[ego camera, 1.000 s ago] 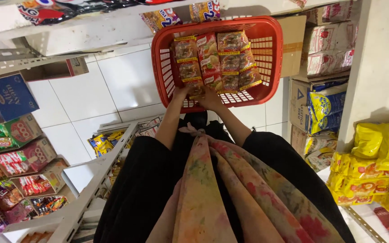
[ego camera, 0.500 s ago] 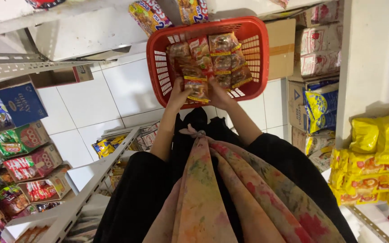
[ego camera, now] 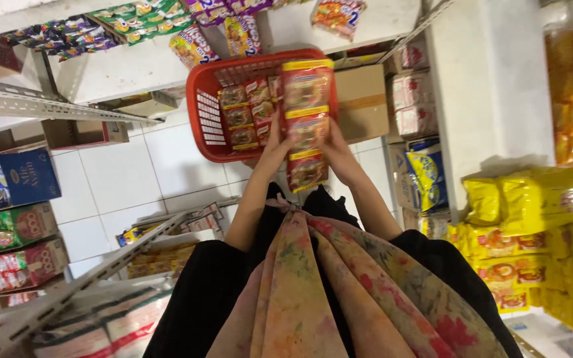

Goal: The person takes packets of seasoning and instant noodles from a red basket and places them onto a store shelf, arranging them into stacks.

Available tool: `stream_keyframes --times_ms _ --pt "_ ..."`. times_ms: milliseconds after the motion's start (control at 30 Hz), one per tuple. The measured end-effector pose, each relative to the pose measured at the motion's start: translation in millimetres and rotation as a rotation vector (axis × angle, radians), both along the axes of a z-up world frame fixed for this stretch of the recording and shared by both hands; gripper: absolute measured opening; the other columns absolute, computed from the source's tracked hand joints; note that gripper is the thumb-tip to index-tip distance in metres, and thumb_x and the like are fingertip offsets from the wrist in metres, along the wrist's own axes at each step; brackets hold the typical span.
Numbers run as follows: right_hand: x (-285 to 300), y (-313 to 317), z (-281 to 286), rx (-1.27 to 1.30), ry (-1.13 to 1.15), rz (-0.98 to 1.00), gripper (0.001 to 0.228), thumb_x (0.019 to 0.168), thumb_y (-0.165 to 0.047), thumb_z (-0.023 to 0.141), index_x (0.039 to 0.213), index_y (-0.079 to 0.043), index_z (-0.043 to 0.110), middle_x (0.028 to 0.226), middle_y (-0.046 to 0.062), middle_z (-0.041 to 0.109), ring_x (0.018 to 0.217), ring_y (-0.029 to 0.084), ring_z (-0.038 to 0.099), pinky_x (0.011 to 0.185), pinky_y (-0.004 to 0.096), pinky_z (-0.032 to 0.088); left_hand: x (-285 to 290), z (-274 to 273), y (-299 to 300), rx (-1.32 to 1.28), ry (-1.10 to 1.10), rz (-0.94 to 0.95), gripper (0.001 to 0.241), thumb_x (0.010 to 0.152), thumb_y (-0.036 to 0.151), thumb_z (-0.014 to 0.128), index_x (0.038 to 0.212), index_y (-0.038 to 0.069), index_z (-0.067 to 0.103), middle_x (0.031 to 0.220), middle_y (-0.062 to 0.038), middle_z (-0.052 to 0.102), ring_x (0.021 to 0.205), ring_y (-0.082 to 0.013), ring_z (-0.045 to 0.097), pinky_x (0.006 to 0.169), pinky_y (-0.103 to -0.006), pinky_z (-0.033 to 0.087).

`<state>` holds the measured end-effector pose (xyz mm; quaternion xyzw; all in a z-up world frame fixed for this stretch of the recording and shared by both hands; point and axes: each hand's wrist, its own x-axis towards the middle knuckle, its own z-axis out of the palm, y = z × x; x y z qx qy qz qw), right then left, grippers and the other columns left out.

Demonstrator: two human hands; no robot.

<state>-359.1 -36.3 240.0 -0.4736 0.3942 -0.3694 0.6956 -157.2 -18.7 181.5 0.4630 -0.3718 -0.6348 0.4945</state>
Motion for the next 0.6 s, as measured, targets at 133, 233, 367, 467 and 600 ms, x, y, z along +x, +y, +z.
stream_keyframes --times_ms 133,233,367,467,600 --pt "-23.1 23.6 73.3 -0.383 0.471 0.15 0.106 0.098 -0.031 0.068 0.164 -0.003 -0.01 0.155 0.026 0.03 0.146 0.04 0.035 0.123 0.048 0.03 -47.0 14.0 7.5 0.192 0.574 0.205 0.075 0.094 0.027 0.064 0.155 0.007 0.027 0.146 -0.018 0.052 0.13 -0.0325 0.056 0.107 -0.0458 0.05" --pt "-36.9 39.3 119.5 -0.559 1.0 0.259 0.107 0.095 -0.04 0.078 0.164 -0.003 0.005 0.161 0.033 0.017 0.145 0.048 0.023 0.119 0.056 0.025 -65.6 -1.7 30.9 0.079 0.774 0.218 0.058 0.104 0.028 0.062 0.149 -0.004 0.046 0.137 -0.022 0.063 0.116 -0.0322 0.065 0.098 -0.0455 0.054" --pt "-54.5 47.8 169.7 -0.917 0.931 -0.063 0.097 0.099 -0.042 0.076 0.164 -0.005 0.014 0.167 0.028 0.011 0.156 0.046 0.019 0.123 0.057 0.024 -92.0 7.9 54.8 0.129 0.808 0.219 0.052 0.107 0.036 0.056 0.145 0.0 0.052 0.13 -0.018 0.066 0.108 -0.0271 0.067 0.091 -0.0406 0.056" --pt "-48.0 45.9 188.7 -1.037 0.634 -0.076 0.08 0.108 -0.037 0.072 0.166 -0.008 0.023 0.172 0.02 0.02 0.162 0.039 0.025 0.134 0.051 0.027 -122.5 40.9 75.0 0.036 0.617 0.278 0.052 0.106 0.033 0.054 0.15 0.006 0.047 0.136 -0.014 0.062 0.12 -0.0231 0.065 0.1 -0.0374 0.055" --pt "-26.3 57.8 179.8 -1.286 0.664 0.194 0.08 0.097 -0.038 0.075 0.161 -0.005 0.041 0.167 0.02 0.037 0.156 0.04 0.034 0.129 0.058 0.023 -134.5 89.1 92.4 -0.007 0.498 0.456 0.053 0.113 0.039 0.043 0.15 0.002 0.039 0.145 -0.017 0.056 0.128 -0.0231 0.062 0.103 -0.0416 0.056"
